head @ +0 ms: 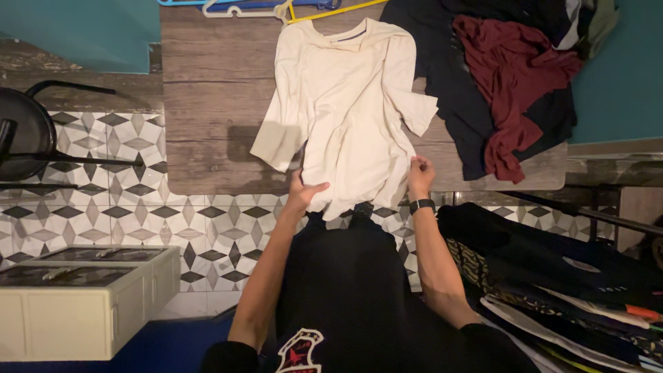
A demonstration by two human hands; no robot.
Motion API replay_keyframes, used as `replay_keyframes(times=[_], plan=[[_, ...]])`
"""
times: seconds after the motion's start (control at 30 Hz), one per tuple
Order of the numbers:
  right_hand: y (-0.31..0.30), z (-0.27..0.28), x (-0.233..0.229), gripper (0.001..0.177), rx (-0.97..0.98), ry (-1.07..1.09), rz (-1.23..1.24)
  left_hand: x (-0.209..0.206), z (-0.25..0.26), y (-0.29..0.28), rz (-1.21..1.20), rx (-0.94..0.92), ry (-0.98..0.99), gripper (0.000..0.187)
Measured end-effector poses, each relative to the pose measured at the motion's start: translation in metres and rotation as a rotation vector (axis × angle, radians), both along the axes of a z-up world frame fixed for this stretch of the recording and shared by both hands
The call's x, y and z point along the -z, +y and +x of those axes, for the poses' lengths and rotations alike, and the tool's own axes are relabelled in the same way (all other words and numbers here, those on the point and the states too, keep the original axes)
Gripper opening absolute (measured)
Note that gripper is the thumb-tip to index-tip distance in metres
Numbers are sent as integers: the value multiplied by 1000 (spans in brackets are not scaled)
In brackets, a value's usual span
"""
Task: The person smooths and folds a white t-shirt, places it on a yellow hanger, and hangs it on a clothing rack. They repeat the process with a black t-shirt using a blue hanger, and then with a maroon t-shirt using a white hanger. The shirts are hung on a metal clothing rack in a room with patterned flooring.
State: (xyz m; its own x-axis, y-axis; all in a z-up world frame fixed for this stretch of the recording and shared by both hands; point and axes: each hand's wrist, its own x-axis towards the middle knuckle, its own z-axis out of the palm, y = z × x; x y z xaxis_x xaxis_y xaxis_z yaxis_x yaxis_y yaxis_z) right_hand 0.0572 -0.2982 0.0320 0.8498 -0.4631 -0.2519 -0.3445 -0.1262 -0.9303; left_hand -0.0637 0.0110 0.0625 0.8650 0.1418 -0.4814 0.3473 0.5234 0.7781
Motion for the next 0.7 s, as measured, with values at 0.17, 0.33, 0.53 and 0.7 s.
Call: replay_keyframes(times=[0.17,0.33,0.53,0.7], plan=[[-5,7,-7,16,20,-57,-79,35,1,3,240,184,219,51],[-7,10,-19,15,33,-69,-285,55,18,5,32,33,341,62],[14,0,-36,43,-248,-291,-690,56,20,14,625,76,260,63],[66,-7,-58,82,-656,-73,-775,18,9,32,1026,-34,466,69]])
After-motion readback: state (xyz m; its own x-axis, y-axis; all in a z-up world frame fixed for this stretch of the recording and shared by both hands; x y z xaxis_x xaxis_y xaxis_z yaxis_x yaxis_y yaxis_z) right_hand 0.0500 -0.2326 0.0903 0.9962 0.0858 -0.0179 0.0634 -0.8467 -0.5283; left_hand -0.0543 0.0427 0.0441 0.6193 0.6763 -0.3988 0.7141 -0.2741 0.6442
